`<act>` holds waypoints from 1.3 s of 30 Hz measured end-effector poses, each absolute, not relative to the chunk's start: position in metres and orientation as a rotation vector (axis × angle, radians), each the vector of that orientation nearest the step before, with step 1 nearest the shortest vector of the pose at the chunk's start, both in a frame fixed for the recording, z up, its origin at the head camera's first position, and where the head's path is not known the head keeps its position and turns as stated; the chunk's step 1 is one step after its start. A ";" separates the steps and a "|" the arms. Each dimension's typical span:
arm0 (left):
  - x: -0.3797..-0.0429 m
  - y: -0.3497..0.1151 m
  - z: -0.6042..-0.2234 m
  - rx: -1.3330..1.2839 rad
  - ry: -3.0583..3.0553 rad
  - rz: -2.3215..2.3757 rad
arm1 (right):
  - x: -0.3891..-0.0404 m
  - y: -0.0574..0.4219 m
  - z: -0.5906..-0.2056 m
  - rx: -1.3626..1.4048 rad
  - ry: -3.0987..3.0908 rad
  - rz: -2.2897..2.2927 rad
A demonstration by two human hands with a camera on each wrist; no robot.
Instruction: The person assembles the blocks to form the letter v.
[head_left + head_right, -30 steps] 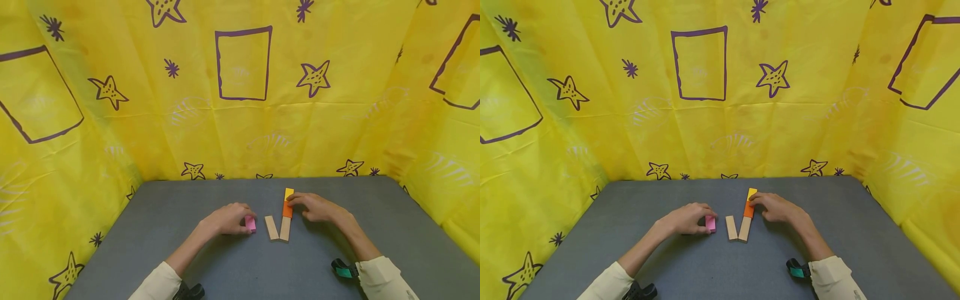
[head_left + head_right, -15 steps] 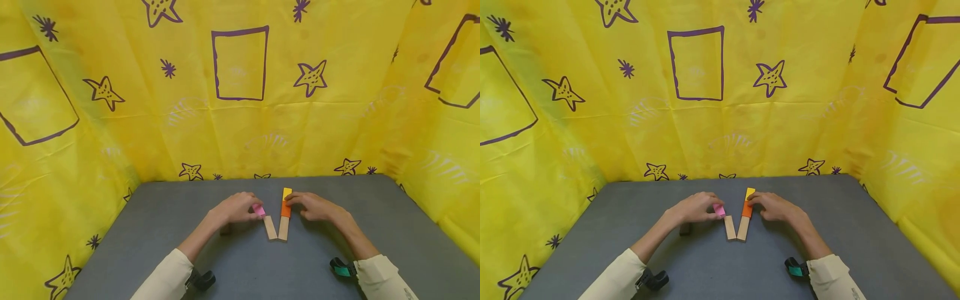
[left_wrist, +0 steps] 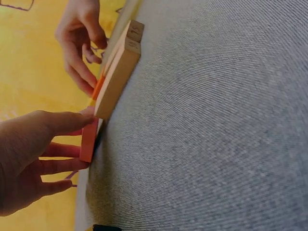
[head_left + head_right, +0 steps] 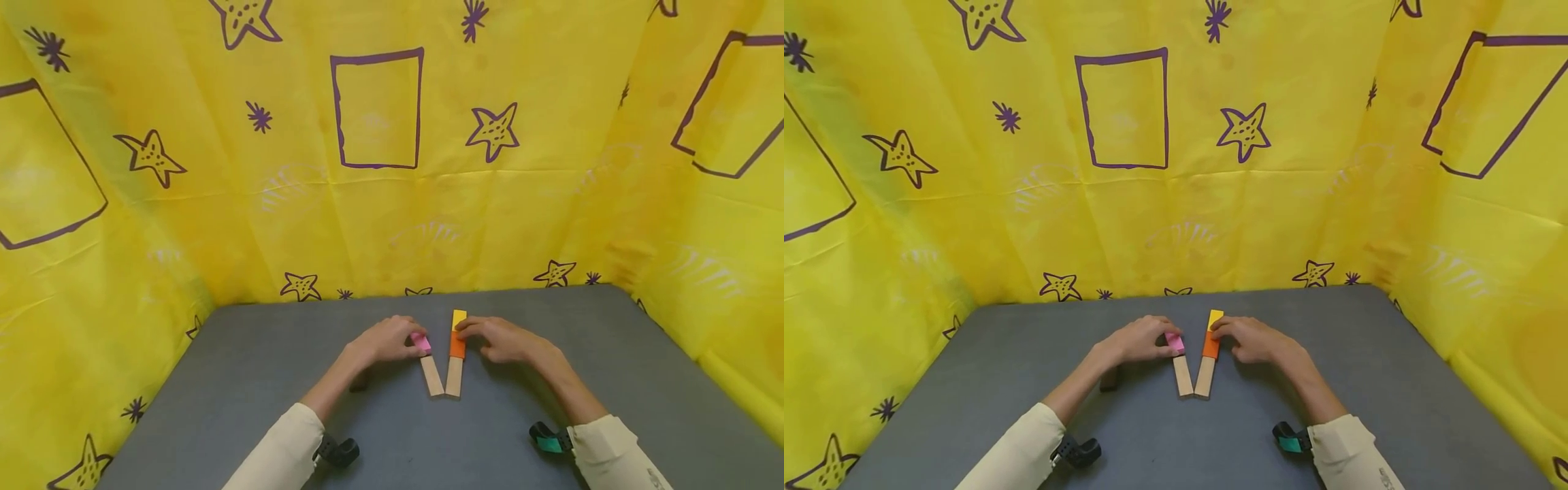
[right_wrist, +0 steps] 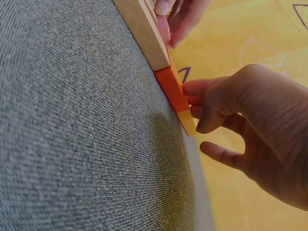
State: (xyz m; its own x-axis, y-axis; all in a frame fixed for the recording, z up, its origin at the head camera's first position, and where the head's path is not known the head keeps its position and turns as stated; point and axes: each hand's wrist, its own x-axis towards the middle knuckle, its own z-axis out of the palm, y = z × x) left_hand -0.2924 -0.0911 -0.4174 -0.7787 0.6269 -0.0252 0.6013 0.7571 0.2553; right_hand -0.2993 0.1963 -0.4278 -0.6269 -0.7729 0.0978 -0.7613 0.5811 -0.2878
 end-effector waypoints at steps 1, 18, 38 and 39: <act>-0.293 -0.091 -0.418 0.988 2.839 0.371 | -0.300 0.196 -0.428 -1.336 2.757 -0.473; -0.290 -0.089 -0.420 1.058 2.851 0.374 | -0.299 0.194 -0.427 -1.280 2.751 -0.498; -0.286 -0.087 -0.423 1.074 2.879 0.331 | -0.297 0.195 -0.426 -1.258 2.753 -0.487; -0.286 -0.087 -0.423 1.072 2.878 0.330 | -0.297 0.195 -0.426 -1.261 2.752 -0.487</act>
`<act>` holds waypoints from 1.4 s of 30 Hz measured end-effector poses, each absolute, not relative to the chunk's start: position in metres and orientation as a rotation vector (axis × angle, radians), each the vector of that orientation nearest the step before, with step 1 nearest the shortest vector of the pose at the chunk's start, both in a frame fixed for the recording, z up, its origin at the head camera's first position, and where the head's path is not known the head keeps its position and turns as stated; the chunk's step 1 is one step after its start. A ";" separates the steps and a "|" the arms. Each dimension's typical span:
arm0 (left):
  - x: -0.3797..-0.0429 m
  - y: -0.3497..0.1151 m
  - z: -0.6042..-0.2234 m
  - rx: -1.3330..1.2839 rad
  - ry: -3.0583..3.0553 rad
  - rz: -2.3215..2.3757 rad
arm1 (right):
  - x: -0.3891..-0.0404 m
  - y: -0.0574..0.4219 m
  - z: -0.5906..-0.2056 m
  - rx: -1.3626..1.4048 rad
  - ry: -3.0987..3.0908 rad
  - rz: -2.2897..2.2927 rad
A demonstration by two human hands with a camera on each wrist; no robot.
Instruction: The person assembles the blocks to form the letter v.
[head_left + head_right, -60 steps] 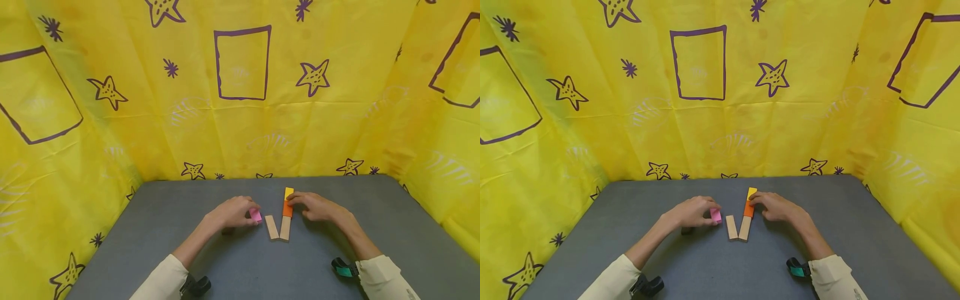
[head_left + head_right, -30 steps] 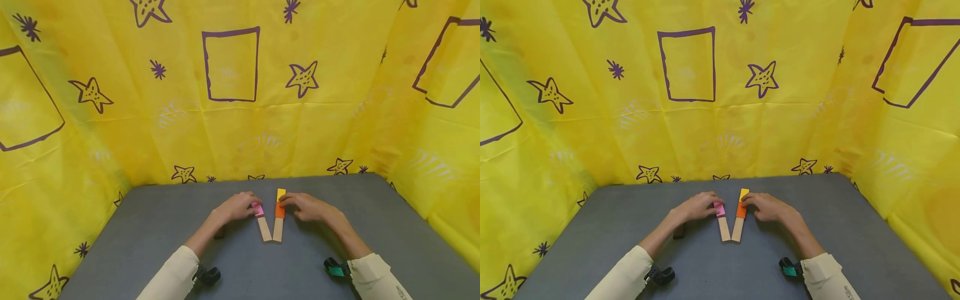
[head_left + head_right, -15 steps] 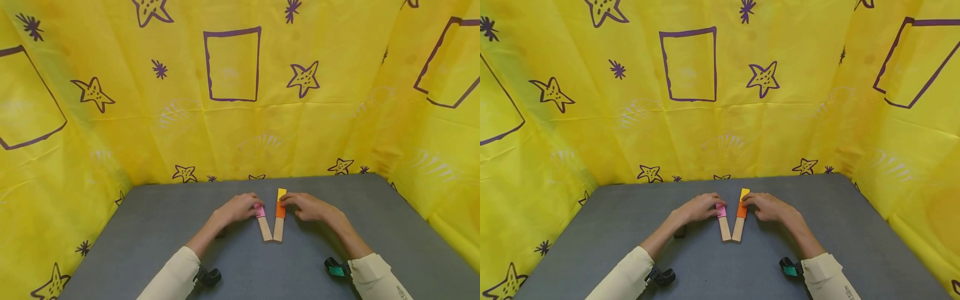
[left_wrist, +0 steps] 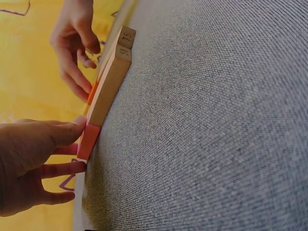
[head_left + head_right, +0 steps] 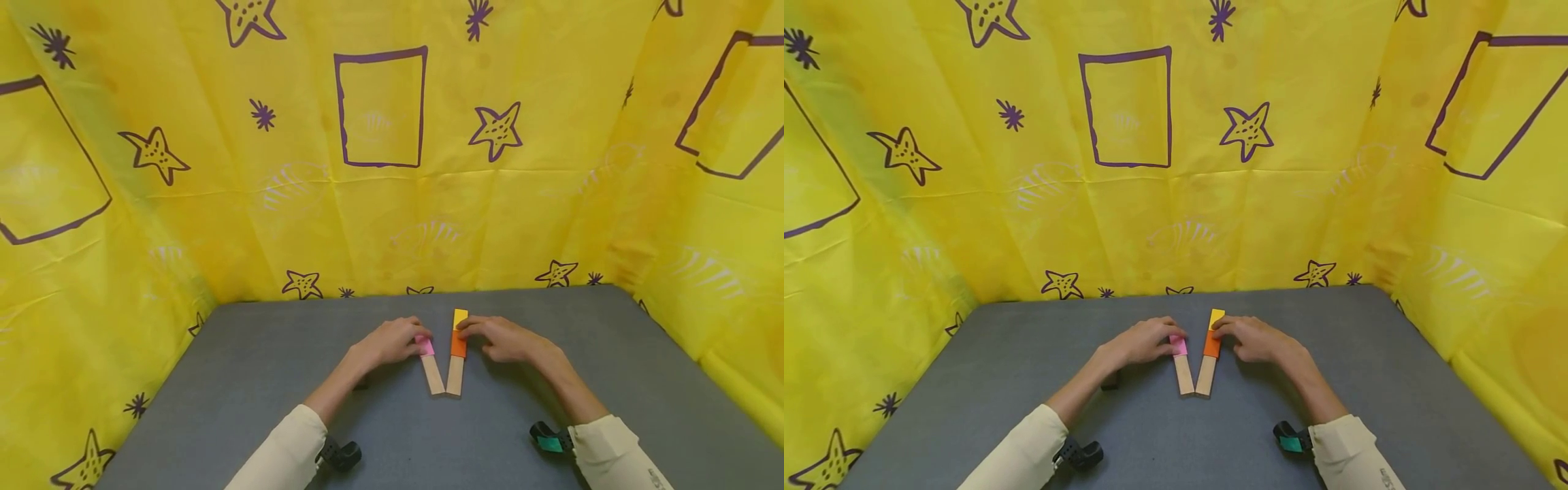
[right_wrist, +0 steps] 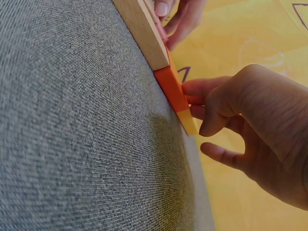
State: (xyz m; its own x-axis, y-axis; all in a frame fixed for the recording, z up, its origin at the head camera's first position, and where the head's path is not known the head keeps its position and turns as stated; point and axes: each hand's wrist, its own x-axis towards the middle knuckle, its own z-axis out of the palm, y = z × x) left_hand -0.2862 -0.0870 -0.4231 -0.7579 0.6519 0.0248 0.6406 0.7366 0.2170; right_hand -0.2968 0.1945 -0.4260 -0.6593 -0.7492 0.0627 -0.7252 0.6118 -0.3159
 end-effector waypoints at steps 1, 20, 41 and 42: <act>-0.286 -0.087 -0.423 1.069 2.876 0.331 | -0.297 0.194 -0.426 -1.263 2.751 -0.489; -0.279 -0.099 -0.420 0.943 2.879 0.378 | -0.296 0.195 -0.425 -1.274 2.745 -0.493; -0.238 -0.171 -0.390 0.864 2.804 0.189 | -0.297 0.196 -0.426 -1.270 2.750 -0.497; -0.237 -0.173 -0.391 0.869 2.802 0.184 | -0.297 0.196 -0.427 -1.275 2.750 -0.493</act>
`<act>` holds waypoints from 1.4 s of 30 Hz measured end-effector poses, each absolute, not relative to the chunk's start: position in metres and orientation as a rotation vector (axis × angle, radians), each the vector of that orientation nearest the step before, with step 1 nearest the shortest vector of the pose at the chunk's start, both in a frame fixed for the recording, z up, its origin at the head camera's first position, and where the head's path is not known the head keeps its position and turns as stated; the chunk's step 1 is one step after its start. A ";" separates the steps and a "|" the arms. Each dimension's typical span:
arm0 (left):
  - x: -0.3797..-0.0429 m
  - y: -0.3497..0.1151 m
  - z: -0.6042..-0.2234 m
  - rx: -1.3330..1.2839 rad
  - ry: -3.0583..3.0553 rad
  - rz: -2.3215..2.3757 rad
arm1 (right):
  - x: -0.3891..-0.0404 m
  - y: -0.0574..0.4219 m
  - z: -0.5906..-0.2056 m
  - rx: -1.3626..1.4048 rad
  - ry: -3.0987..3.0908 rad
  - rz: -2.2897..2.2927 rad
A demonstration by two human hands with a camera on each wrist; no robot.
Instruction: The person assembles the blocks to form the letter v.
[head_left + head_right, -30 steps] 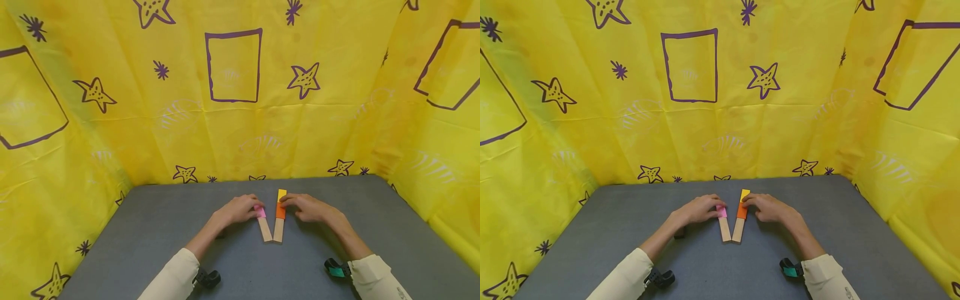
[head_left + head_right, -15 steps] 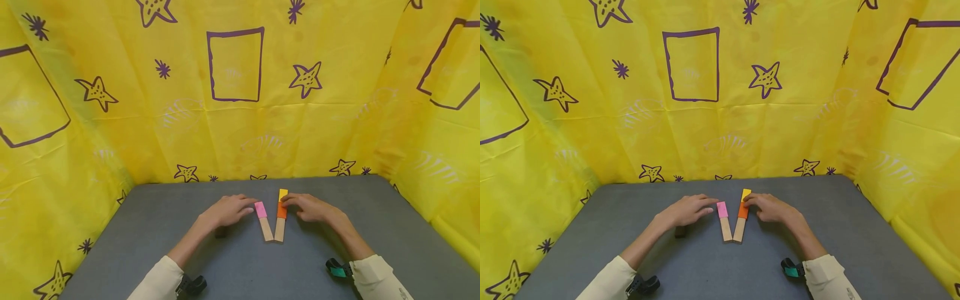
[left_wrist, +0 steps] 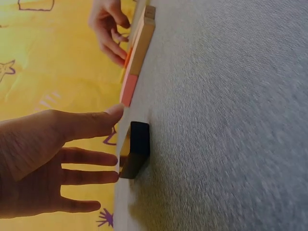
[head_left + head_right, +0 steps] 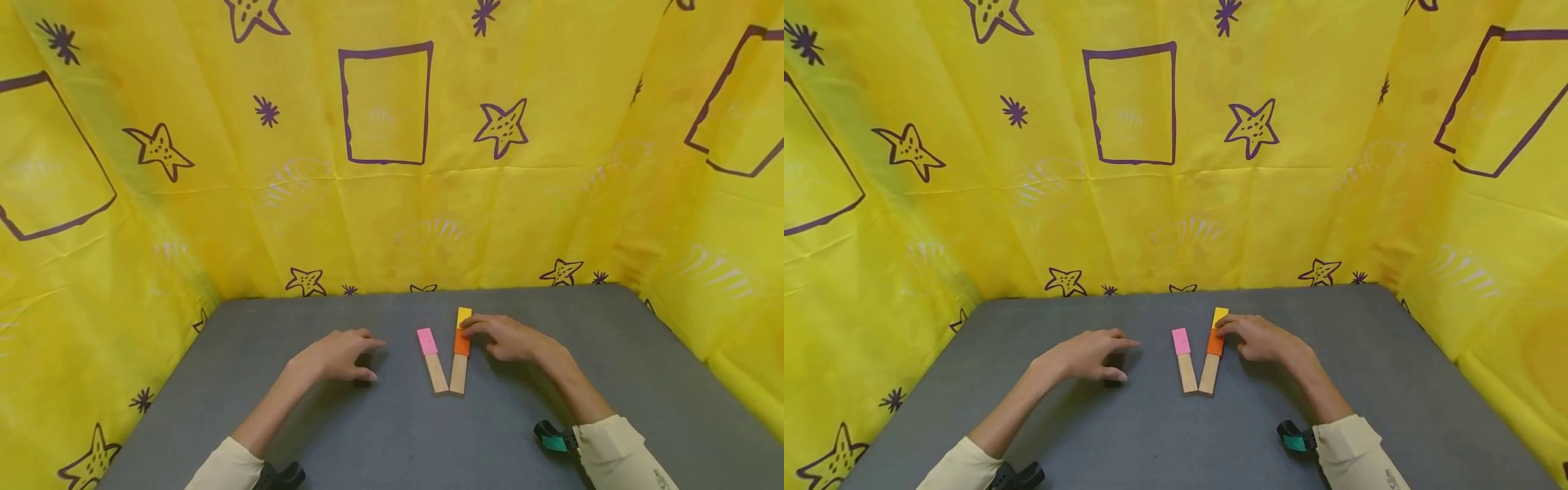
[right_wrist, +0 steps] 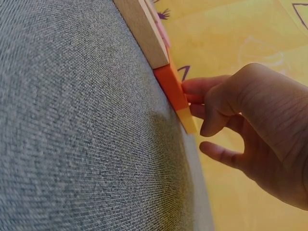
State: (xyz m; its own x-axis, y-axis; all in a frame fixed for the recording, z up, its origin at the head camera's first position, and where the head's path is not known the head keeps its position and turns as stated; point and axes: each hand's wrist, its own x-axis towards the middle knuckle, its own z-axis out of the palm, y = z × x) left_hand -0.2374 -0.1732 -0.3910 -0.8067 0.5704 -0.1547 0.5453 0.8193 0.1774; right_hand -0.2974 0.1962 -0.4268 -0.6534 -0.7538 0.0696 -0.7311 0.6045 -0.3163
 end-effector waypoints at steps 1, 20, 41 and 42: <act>-0.236 -0.175 -0.391 0.877 2.801 0.180 | -0.298 0.196 -0.427 -1.273 2.750 -0.494; -0.228 -0.186 -0.394 0.871 2.788 0.196 | -0.298 0.197 -0.430 -1.260 2.741 -0.501; -0.245 -0.171 -0.378 0.884 2.865 0.333 | -0.298 0.197 -0.427 -1.252 2.727 -0.510; -0.247 -0.170 -0.378 0.886 2.866 0.344 | -0.298 0.197 -0.428 -1.250 2.727 -0.511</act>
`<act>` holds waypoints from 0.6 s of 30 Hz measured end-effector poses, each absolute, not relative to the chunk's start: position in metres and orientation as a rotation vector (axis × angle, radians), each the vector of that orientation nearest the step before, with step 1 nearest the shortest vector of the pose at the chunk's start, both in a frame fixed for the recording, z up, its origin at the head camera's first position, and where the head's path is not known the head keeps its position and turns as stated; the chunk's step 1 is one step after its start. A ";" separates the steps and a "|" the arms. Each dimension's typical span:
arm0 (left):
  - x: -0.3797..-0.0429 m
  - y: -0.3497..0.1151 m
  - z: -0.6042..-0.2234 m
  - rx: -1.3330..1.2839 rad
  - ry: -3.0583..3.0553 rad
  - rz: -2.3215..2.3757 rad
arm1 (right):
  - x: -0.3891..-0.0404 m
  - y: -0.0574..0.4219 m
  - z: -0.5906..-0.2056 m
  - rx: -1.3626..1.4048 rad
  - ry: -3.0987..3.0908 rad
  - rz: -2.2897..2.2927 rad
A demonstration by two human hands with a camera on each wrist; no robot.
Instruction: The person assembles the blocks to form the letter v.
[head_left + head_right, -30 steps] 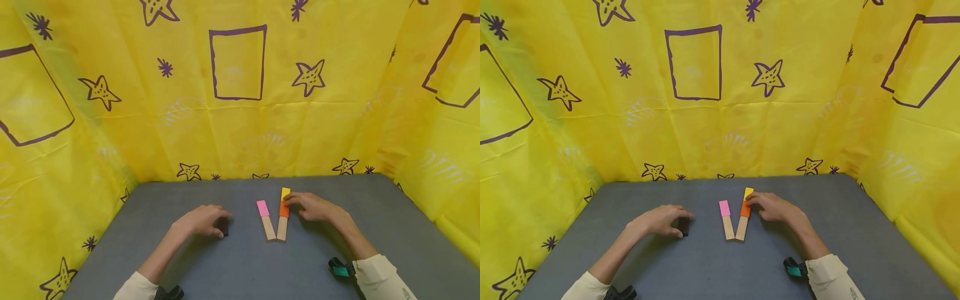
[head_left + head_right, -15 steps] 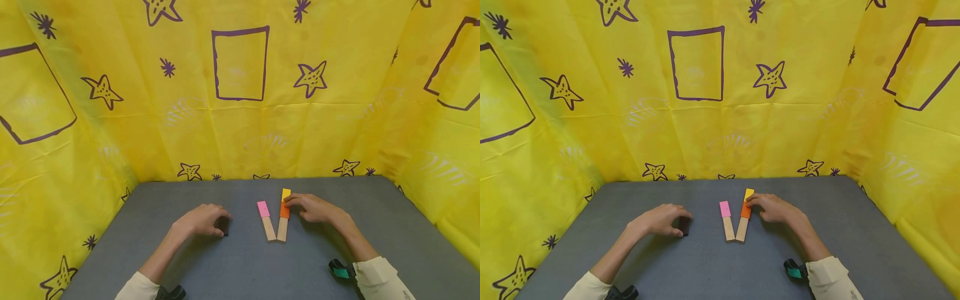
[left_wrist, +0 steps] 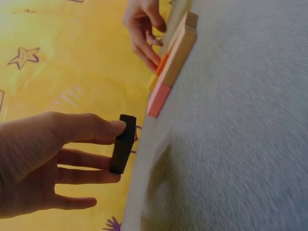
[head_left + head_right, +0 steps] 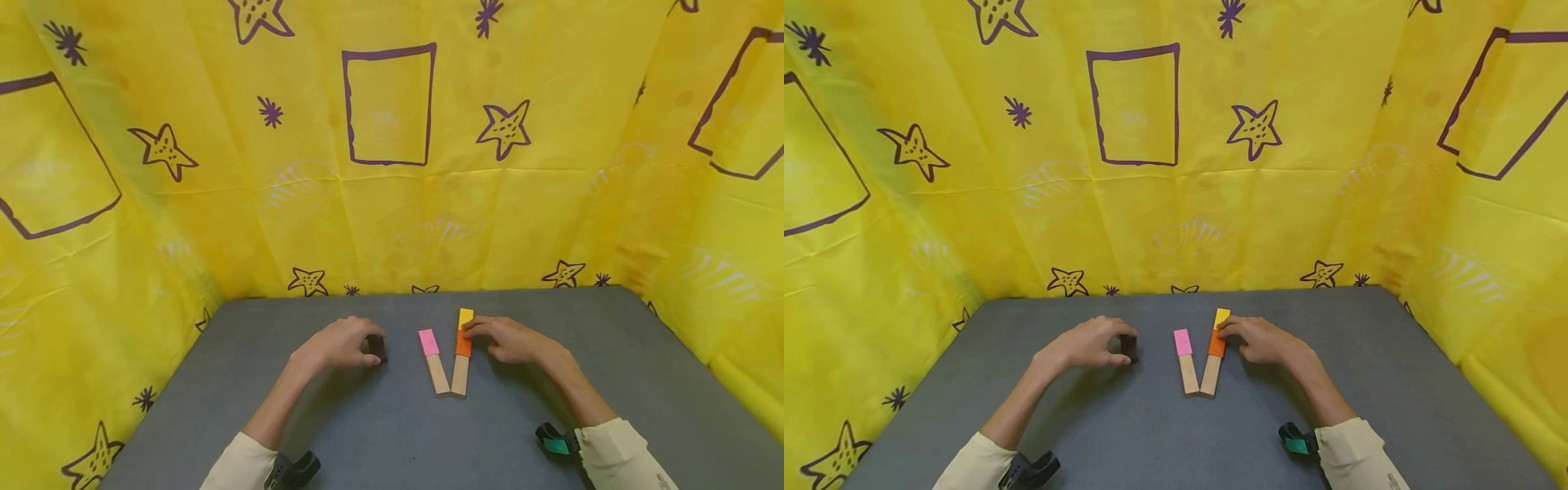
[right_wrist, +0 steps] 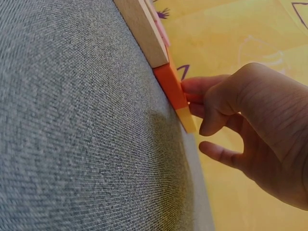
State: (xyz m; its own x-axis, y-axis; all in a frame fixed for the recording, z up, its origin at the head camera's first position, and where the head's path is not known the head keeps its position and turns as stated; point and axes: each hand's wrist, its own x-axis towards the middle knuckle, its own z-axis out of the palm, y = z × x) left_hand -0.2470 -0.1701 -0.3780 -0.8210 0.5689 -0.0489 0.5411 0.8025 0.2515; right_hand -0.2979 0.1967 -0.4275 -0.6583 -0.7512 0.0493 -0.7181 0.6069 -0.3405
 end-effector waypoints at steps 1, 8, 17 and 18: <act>-0.249 -0.168 -0.378 0.893 2.867 0.353 | -0.298 0.197 -0.427 -1.250 2.727 -0.509; -0.270 -0.152 -0.376 0.951 2.867 0.397 | -0.298 0.197 -0.428 -1.258 2.734 -0.506; -0.302 -0.130 -0.386 1.004 2.859 0.448 | -0.298 0.196 -0.429 -1.294 2.745 -0.490; -0.305 -0.128 -0.386 1.014 2.857 0.454 | -0.298 0.195 -0.429 -1.298 2.746 -0.487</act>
State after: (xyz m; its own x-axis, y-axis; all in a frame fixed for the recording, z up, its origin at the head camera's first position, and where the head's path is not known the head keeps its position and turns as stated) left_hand -0.3052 -0.1279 -0.3864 -0.7785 0.6270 0.0269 0.6044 0.7375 0.3012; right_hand -0.2979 0.1955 -0.4292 -0.6423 -0.7628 0.0751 -0.7420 0.5943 -0.3101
